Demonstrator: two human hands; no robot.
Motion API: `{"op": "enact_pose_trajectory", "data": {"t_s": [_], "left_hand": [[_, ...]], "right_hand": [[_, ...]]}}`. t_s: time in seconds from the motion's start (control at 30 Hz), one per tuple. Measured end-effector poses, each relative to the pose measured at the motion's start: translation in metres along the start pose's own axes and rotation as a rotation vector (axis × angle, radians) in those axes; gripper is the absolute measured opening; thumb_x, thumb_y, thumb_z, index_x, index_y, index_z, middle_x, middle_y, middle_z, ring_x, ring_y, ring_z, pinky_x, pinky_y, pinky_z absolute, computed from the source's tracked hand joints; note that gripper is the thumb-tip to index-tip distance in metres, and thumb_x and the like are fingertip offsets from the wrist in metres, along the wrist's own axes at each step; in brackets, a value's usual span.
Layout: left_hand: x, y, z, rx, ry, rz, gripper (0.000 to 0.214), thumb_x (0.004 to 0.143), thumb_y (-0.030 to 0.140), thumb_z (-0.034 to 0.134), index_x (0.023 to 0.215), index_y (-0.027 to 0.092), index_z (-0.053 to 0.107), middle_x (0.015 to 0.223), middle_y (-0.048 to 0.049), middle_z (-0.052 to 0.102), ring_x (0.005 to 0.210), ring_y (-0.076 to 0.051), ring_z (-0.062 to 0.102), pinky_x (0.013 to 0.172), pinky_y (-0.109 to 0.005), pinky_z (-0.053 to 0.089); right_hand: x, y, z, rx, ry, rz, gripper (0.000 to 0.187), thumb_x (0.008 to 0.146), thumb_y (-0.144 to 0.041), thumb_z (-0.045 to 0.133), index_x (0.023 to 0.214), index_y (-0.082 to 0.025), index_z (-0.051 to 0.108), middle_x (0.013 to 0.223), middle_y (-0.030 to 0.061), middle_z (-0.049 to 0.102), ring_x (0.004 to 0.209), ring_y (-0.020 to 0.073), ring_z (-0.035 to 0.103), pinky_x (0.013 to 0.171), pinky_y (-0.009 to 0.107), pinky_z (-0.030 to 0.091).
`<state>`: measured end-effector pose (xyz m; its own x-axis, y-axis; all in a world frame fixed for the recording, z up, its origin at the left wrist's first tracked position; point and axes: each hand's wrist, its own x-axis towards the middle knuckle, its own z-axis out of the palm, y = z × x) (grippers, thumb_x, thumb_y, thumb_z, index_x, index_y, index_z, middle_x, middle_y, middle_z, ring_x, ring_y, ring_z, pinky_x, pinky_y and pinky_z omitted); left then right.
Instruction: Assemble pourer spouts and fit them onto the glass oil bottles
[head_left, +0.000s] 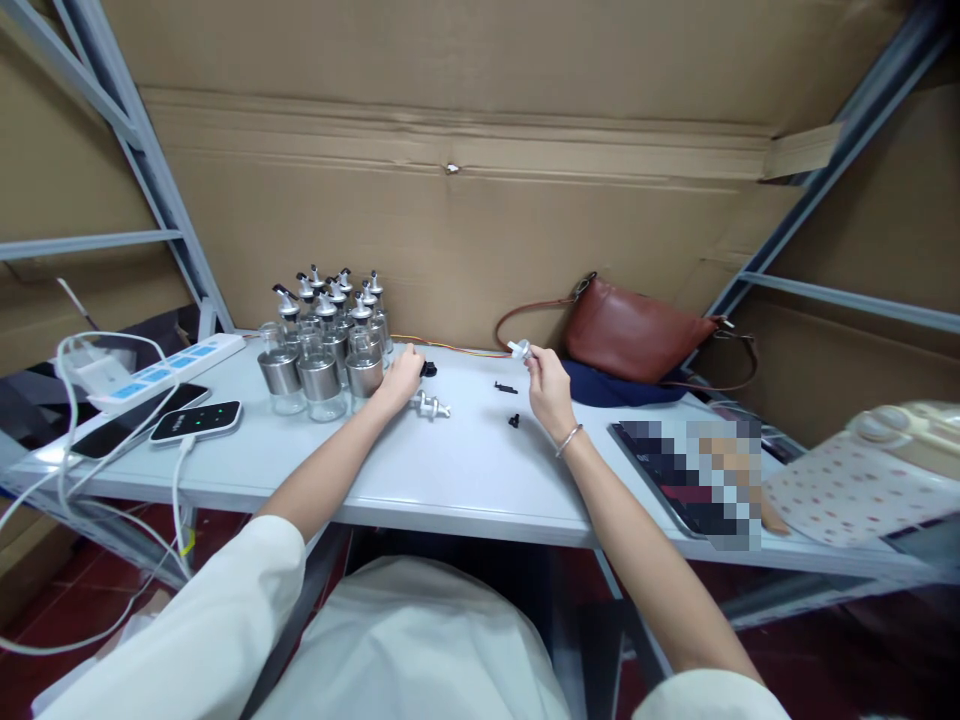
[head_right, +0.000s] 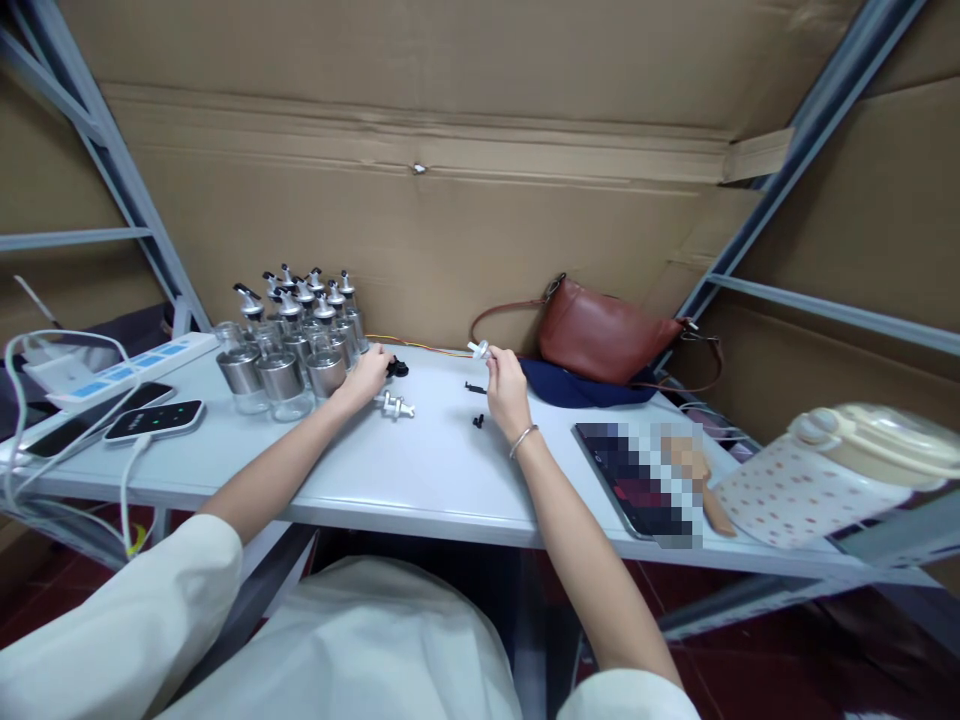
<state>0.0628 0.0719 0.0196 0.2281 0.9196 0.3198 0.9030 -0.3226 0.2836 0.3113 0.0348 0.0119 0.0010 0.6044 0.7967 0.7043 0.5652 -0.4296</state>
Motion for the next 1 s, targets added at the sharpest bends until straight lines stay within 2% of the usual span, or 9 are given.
{"op": "enact_pose_trajectory", "data": {"t_s": [0.17,0.33,0.47,0.6,0.7,0.8,0.9,1.0], "left_hand": [[-0.003,0.006,0.000,0.106,-0.028,-0.042,0.034,0.080,-0.004,0.035,0.099,0.012,0.057,0.104,-0.0149,0.055,0.090,-0.022,0.059,0.080,-0.034,0.046],[-0.003,0.009,0.000,0.120,-0.040,-0.032,0.027,0.081,-0.001,0.037,0.093,0.011,0.059,0.103,-0.0148,0.055,0.087,-0.022,0.059,0.077,-0.032,0.046],[-0.004,0.009,-0.003,0.099,0.006,-0.021,0.024,0.085,0.004,0.038,0.092,0.014,0.059,0.102,-0.0127,0.054,0.088,-0.020,0.059,0.079,-0.031,0.046],[-0.008,0.016,-0.011,0.066,0.077,0.035,0.023,0.089,0.011,0.037,0.094,0.015,0.058,0.104,-0.0120,0.054,0.090,-0.021,0.060,0.079,-0.031,0.046],[-0.012,0.025,-0.018,0.041,0.114,0.092,0.022,0.089,0.012,0.038,0.098,0.016,0.057,0.106,-0.0104,0.055,0.091,-0.020,0.059,0.080,-0.030,0.046],[-0.016,0.033,-0.025,-0.003,0.171,0.159,0.020,0.089,0.013,0.039,0.100,0.016,0.055,0.106,-0.0101,0.056,0.092,-0.019,0.059,0.082,-0.030,0.046],[-0.017,0.036,-0.037,-0.082,0.339,0.259,0.017,0.088,0.014,0.042,0.099,0.014,0.055,0.101,-0.0105,0.058,0.094,-0.021,0.057,0.085,-0.032,0.046],[-0.014,0.031,-0.060,-0.128,0.566,0.281,0.016,0.087,0.015,0.045,0.101,0.015,0.054,0.100,-0.0097,0.059,0.098,-0.022,0.055,0.089,-0.034,0.045]], "right_hand": [[-0.002,-0.005,0.000,0.084,-0.207,0.058,0.025,0.090,-0.037,0.043,0.100,-0.019,0.057,0.083,0.0075,0.063,0.074,0.0204,0.056,0.072,0.033,0.043],[-0.004,-0.022,0.003,0.205,-0.499,-0.052,0.021,0.086,-0.036,0.052,0.086,-0.020,0.066,0.085,0.0071,0.059,0.075,0.0177,0.053,0.065,0.028,0.043],[-0.008,-0.037,0.013,0.258,-0.701,-0.067,0.014,0.083,-0.025,0.058,0.086,-0.018,0.069,0.076,0.0029,0.055,0.067,0.0141,0.051,0.065,0.026,0.040],[-0.004,-0.047,0.027,0.257,-0.836,-0.017,0.010,0.079,-0.019,0.060,0.081,-0.018,0.070,0.069,-0.0003,0.056,0.062,0.0120,0.049,0.063,0.025,0.037],[0.004,-0.051,0.038,0.259,-0.902,0.010,0.008,0.075,-0.014,0.062,0.078,-0.018,0.069,0.059,-0.0042,0.052,0.055,0.0101,0.045,0.059,0.023,0.036],[0.009,-0.054,0.046,0.264,-0.916,0.022,0.010,0.071,-0.013,0.065,0.080,-0.017,0.068,0.056,-0.0058,0.051,0.052,0.0094,0.045,0.057,0.022,0.035],[0.007,-0.055,0.046,0.266,-0.882,0.041,0.013,0.073,-0.016,0.063,0.085,-0.017,0.067,0.058,-0.0050,0.054,0.054,0.0099,0.047,0.057,0.022,0.035],[0.005,-0.053,0.040,0.262,-0.816,0.058,0.013,0.077,-0.021,0.059,0.087,-0.016,0.066,0.059,-0.0040,0.054,0.055,0.0102,0.047,0.058,0.022,0.036]]}}
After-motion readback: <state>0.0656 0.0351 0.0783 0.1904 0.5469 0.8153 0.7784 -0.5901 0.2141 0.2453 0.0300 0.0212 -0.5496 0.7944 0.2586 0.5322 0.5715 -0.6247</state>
